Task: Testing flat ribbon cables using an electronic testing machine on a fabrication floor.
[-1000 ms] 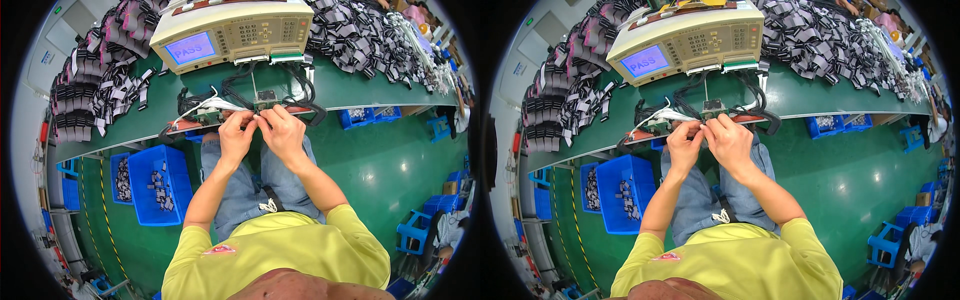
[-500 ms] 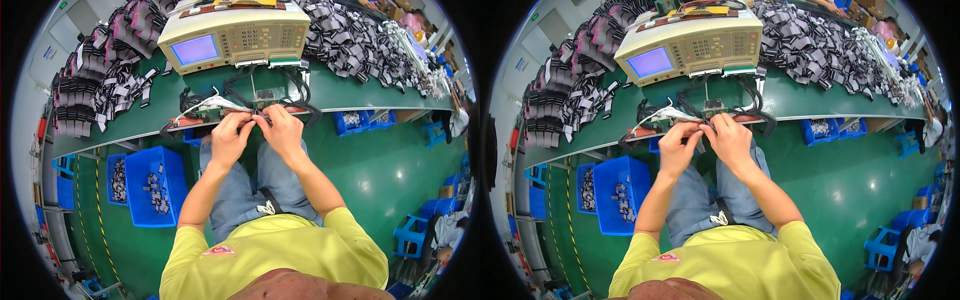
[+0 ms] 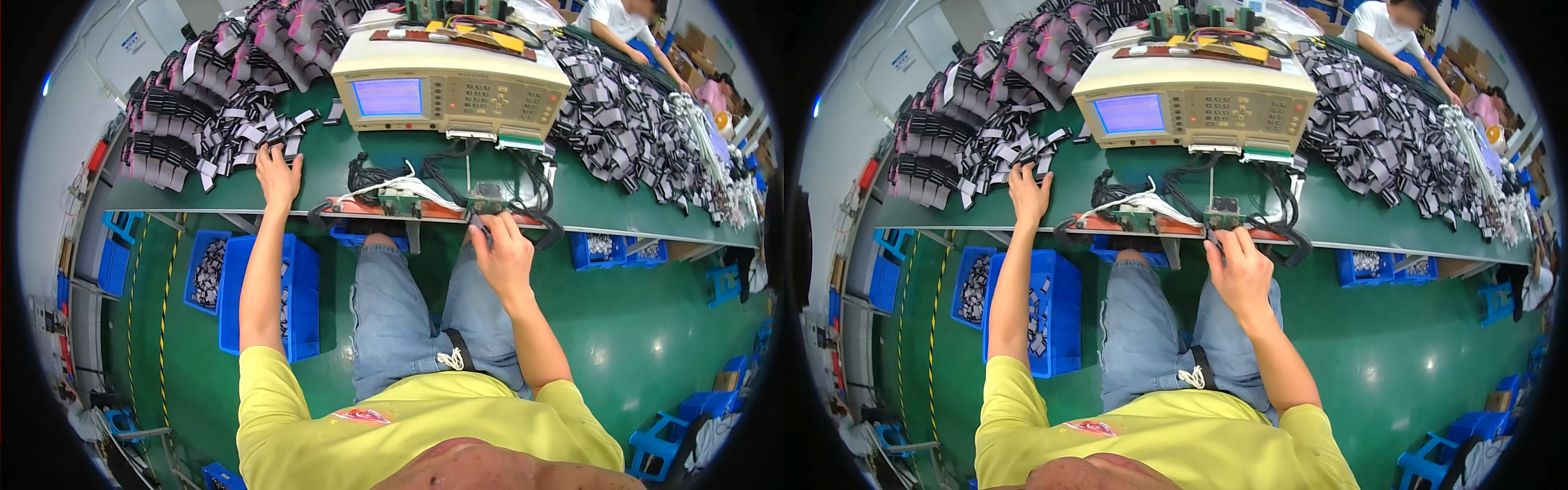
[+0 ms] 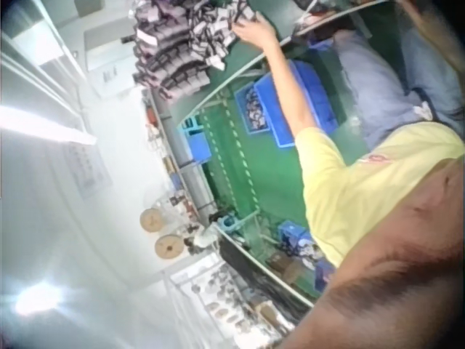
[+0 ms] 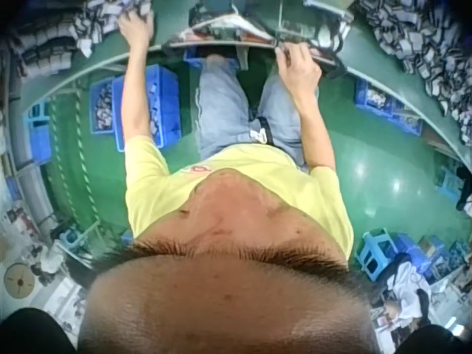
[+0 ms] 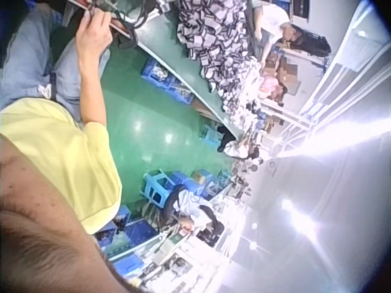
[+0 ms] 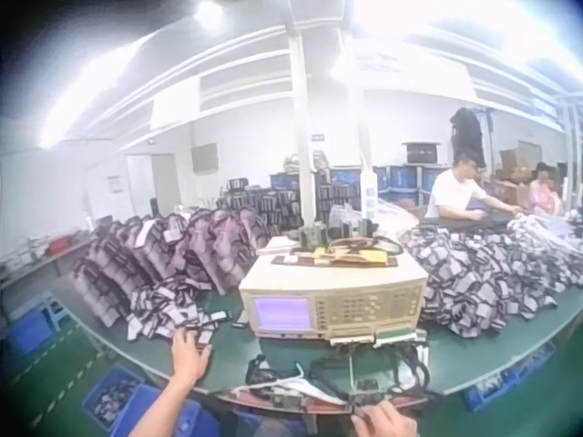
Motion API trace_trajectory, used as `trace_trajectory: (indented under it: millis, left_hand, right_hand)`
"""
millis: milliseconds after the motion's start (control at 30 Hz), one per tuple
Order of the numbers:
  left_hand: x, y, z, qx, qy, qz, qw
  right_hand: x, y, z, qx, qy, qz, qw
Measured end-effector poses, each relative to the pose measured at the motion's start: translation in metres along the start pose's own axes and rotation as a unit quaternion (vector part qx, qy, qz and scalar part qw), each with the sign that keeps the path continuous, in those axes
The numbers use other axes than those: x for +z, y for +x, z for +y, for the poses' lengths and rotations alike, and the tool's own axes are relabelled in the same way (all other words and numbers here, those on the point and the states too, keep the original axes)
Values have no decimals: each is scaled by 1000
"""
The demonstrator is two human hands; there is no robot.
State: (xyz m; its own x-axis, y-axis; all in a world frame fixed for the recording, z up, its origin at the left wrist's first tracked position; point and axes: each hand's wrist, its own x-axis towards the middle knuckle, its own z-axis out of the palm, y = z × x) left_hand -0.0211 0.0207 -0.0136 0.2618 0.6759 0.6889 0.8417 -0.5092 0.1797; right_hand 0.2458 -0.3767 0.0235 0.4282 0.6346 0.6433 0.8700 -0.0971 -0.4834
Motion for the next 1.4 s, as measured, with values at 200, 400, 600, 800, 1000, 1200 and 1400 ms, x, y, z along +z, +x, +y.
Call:
trace_trajectory:
  millis: [200,400,600,800,1000,1200,1400]
  left_hand:
    - [13,29,36,117,25,16,993]
    - [55,84,74,12,26,-181,983]
    - [70,87,67,-24,50,-270,961]
    - [57,65,62,89,7,-227,970]
    - [7,19,46,224,-127,-201,945]
    - [-29,-9,44,263,-229,-203,915]
    - [-24,-19,46,214,-254,-84,940]
  right_hand:
    - [-2,-2,-3,19,6,-3,1000]
    - [-7,-1,-7,15,-19,-14,1000]
    - [-5,-2,-8,17,-19,-21,999]
    - [-4,2,-4,16,-8,-17,1000]
    - [0,1,-3,20,6,-19,1000]
    - [-4,0,-3,13,10,-19,1000]
    - [-12,8,-4,-20,-42,-40,998]
